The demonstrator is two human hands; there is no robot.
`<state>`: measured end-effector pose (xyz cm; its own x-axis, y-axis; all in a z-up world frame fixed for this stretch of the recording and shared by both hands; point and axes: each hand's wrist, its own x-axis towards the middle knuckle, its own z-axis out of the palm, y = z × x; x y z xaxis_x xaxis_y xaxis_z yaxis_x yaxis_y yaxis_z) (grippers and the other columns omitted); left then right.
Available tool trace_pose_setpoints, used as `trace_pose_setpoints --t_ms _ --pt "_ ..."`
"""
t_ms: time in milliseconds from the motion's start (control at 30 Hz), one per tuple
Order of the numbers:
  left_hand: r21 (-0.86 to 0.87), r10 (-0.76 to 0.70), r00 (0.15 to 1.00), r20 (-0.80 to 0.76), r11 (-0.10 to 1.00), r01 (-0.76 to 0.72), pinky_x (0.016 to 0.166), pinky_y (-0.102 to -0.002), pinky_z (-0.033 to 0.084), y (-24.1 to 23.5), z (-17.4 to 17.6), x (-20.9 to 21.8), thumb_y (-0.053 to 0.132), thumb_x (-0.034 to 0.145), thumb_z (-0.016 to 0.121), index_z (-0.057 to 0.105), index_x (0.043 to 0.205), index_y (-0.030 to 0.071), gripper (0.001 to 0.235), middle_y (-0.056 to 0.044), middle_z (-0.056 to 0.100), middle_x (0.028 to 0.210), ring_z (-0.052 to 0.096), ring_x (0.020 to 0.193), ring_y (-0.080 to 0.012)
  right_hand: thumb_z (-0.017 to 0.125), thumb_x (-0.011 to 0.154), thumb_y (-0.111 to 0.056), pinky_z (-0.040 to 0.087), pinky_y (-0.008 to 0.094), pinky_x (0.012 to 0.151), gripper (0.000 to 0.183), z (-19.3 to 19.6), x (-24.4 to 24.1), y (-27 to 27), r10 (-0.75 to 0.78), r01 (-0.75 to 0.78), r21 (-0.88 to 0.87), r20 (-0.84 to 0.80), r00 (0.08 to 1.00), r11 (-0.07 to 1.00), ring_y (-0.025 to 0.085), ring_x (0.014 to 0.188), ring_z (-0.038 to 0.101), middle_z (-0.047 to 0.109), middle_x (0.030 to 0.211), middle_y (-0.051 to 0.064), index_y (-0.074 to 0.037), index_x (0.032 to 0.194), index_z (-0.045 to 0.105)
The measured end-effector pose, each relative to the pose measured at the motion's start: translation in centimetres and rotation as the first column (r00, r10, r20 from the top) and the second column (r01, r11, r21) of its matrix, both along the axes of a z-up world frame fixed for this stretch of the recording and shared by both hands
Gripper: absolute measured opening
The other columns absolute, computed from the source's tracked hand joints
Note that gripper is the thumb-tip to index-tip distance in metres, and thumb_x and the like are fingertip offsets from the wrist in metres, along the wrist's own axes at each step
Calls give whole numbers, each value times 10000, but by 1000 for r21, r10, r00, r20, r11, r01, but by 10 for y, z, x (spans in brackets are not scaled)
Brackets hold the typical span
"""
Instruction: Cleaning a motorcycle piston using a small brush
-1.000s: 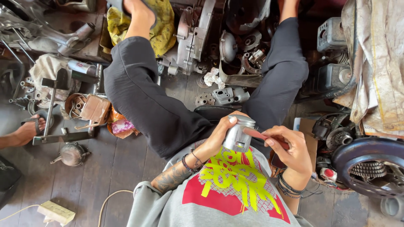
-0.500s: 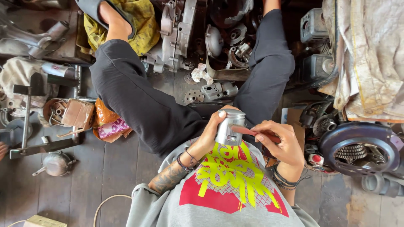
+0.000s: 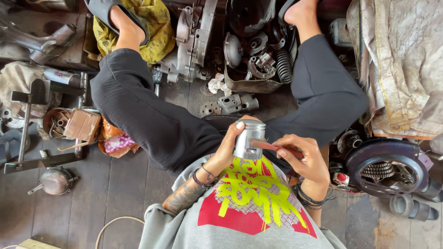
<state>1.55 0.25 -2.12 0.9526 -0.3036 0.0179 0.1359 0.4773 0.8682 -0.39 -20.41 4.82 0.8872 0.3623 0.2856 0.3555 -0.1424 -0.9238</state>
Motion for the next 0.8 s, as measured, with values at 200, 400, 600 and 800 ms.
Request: trace_pose_setpoints --t_ms 200,400,600,800 --pt "5 -11 1000 -5 1000 11 709 -306 553 -1 -2 0 472 1019 409 711 1124 52 527 -116 662 883 632 779 -147 648 920 -15 389 223 403 116 2 0 0 12 -12 6 10 1000 1000 100 428 477 694 612 80 20 975 744" --pt "-18 -56 997 -60 998 55 661 -320 585 1 -6 1 508 1030 426 710 1109 63 534 -105 637 830 641 722 -131 647 917 -3 390 228 401 120 -2 0 -1 23 -23 39 2 1000 999 97 436 499 700 624 84 22 981 746" --pt "-22 -47 998 -48 999 46 571 -313 592 0 -7 -3 479 1026 420 700 1104 32 533 -97 636 797 648 674 -129 657 922 -31 371 227 397 110 -3 -2 -1 29 -29 11 -8 1000 1000 98 417 455 700 619 72 1 980 746" --pt "7 -38 999 -33 999 38 555 -325 608 -1 -8 -2 452 1020 419 699 1118 5 536 -89 597 762 649 659 -116 664 910 -20 369 225 381 109 -3 -1 -4 29 -29 48 5 1000 998 86 412 452 702 612 72 -1 972 751"
